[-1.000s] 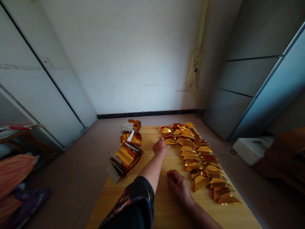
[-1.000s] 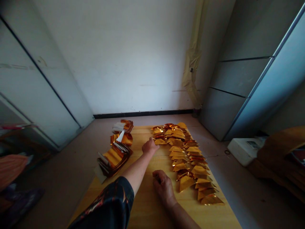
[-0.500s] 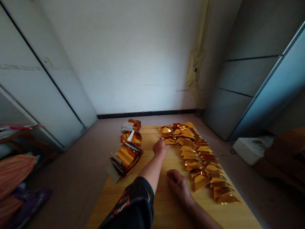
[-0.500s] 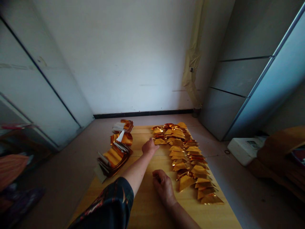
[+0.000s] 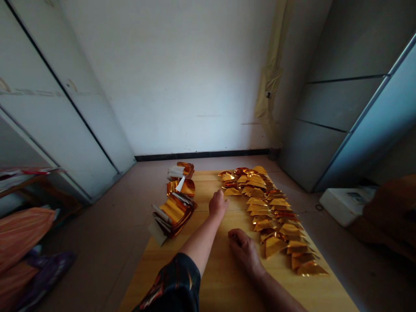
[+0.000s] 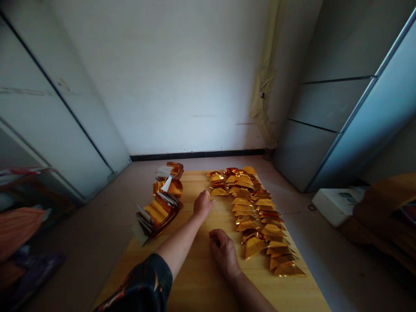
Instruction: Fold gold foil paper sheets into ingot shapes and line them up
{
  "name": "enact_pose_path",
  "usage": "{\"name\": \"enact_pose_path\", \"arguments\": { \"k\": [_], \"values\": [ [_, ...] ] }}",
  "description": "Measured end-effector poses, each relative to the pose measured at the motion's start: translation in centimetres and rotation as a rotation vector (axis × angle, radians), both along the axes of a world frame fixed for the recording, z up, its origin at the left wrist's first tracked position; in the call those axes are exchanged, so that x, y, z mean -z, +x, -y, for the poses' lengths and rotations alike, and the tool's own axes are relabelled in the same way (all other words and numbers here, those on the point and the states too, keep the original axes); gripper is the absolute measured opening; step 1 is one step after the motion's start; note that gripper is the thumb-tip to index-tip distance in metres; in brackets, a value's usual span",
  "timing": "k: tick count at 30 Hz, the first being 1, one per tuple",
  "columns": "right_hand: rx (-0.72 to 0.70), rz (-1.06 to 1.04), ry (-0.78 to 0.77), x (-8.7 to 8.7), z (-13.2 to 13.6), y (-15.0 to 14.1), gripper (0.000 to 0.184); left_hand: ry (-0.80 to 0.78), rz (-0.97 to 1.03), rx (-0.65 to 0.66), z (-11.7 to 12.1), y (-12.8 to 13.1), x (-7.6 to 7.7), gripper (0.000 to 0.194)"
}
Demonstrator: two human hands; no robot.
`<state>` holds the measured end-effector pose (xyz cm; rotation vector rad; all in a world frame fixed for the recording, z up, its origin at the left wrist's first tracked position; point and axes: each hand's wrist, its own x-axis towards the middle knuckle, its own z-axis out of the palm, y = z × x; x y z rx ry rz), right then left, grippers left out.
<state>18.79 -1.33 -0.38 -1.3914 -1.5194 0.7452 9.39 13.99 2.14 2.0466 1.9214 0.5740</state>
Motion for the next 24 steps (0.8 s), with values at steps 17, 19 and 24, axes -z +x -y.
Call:
{"name": "enact_pose_path", "arguments": {
  "k": [17,19,24],
  "values": [
    [-0.017,0.058,0.007,-0.3,-0.4,-0.1,0.021,0.096,-0.479,-0.234,4.7,-13.7,-6.6,0.043],
    [-0.023,0.063,0.020,-0.2,-0.5,-0.1,0.021,-0.043,-0.498,-0.219,4.8,-14.1,-5.9,0.042],
    [-0.020,0.084,0.039,0.3,-0.6,0.0,0.020,-0.164,-0.540,-0.163,4.9,-14.2,-3.9,0.027]
  ]
}}
